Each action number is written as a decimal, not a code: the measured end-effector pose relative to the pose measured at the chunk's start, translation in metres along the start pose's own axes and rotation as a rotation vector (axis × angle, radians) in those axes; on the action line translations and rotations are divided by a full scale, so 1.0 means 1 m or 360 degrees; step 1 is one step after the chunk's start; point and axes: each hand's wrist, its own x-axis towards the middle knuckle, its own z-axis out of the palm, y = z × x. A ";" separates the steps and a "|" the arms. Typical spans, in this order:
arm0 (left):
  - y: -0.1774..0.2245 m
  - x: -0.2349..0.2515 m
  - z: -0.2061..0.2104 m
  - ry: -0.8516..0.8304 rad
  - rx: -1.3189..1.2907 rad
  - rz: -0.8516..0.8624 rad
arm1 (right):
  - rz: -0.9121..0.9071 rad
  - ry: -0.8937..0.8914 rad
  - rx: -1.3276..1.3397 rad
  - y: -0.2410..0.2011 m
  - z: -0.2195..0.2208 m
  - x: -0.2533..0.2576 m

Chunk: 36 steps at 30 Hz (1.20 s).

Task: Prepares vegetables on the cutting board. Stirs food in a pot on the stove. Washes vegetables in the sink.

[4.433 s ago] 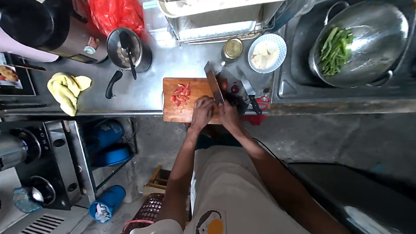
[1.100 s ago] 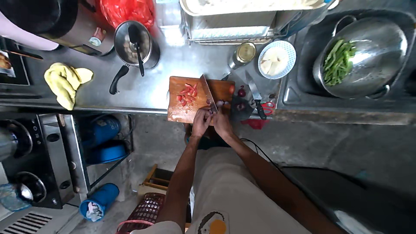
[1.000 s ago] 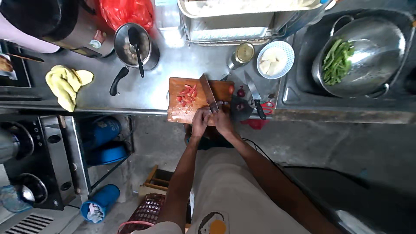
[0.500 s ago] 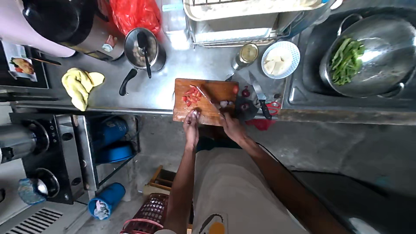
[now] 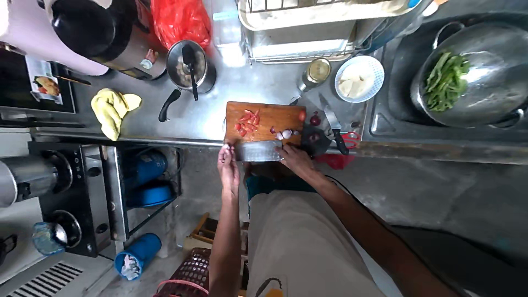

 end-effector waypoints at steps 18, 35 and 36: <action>-0.036 -0.020 0.069 -0.0609 0.0394 -0.0084 | 0.0295 0.0588 0.1174 -0.049 -0.069 0.016; -0.042 -0.023 0.079 -0.0617 0.0697 0.0038 | 0.0340 0.0611 0.1153 -0.043 -0.073 0.018; -0.042 -0.023 0.080 -0.0611 0.0709 0.0037 | 0.0339 0.0608 0.1150 -0.043 -0.073 0.018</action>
